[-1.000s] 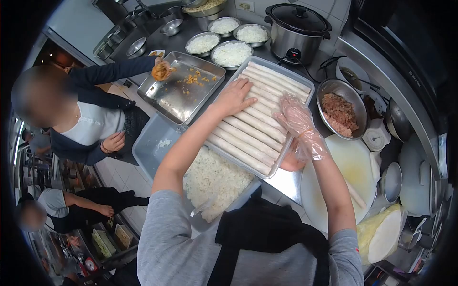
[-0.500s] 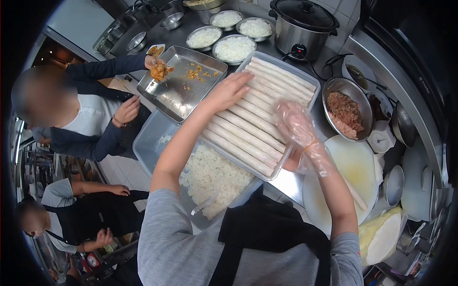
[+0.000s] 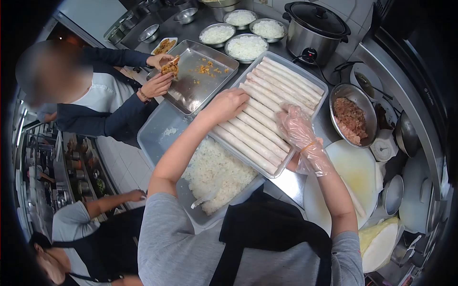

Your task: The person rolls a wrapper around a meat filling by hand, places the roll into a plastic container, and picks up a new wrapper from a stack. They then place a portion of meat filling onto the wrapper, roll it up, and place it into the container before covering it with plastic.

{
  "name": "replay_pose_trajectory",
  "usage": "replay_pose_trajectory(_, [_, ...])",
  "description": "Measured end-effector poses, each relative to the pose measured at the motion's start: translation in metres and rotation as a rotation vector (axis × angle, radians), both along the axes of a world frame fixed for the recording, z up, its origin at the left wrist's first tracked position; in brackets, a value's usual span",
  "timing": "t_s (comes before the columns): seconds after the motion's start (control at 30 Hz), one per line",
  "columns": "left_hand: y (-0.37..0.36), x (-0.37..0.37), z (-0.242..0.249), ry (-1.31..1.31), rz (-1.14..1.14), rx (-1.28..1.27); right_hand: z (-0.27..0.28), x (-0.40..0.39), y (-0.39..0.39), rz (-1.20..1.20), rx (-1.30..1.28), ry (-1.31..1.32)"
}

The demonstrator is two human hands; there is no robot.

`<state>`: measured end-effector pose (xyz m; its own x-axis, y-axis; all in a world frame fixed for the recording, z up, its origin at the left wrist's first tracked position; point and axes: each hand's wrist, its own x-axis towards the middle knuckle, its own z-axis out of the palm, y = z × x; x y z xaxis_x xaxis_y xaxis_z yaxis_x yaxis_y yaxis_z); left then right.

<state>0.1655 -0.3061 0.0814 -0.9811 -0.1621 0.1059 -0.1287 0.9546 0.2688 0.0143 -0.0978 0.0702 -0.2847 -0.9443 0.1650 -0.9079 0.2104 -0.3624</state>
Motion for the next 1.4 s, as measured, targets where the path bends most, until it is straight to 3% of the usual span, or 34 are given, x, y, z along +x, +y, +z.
replay_pose_trajectory(0.1, [0.002,-0.012,0.014,-0.062,0.025,-0.009,-0.012,-0.008,-0.001,0.109,-0.044,0.081])
replay_pose_trajectory(0.2, [-0.004,-0.026,-0.006,0.198,-0.060,-0.085,-0.006,-0.017,-0.004,0.033,0.014,0.071])
replay_pose_trajectory(0.3, [-0.010,-0.034,-0.031,0.181,-0.055,-0.195,-0.018,-0.022,-0.009,-0.066,-0.072,0.279])
replay_pose_trajectory(0.5, [-0.001,-0.030,-0.025,-0.094,0.056,-0.075,-0.018,-0.020,-0.007,-0.034,0.126,0.065])
replay_pose_trajectory(0.6, [-0.007,-0.047,-0.020,0.026,0.031,-0.083,0.002,-0.032,-0.014,-0.092,0.149,0.075])
replay_pose_trajectory(0.7, [-0.021,-0.074,-0.039,0.168,-0.015,-0.149,-0.013,-0.049,-0.024,-0.138,0.072,0.183])
replay_pose_trajectory(0.83, [-0.015,-0.078,-0.039,-0.005,0.045,-0.136,-0.012,-0.045,-0.020,-0.107,0.189,0.106])
replay_pose_trajectory(0.9, [-0.013,-0.076,-0.034,-0.037,0.072,-0.095,-0.011,-0.051,-0.022,-0.128,0.127,0.134])
replay_pose_trajectory(1.03, [-0.025,-0.098,-0.043,0.087,0.061,-0.115,-0.007,-0.059,-0.031,-0.179,0.222,0.134])
replay_pose_trajectory(1.23, [-0.024,-0.107,-0.041,0.016,0.074,-0.159,-0.010,-0.070,-0.028,-0.190,0.160,0.122])
replay_pose_trajectory(1.27, [-0.026,-0.112,-0.041,0.061,0.053,-0.172,-0.028,-0.078,-0.029,-0.216,-0.035,0.329])
replay_pose_trajectory(1.37, [-0.039,-0.129,-0.044,0.120,0.018,-0.165,0.003,-0.085,-0.035,-0.275,0.235,0.179])
replay_pose_trajectory(1.4, [-0.040,-0.132,-0.042,0.079,0.028,-0.163,-0.014,-0.102,-0.033,-0.228,0.054,0.329])
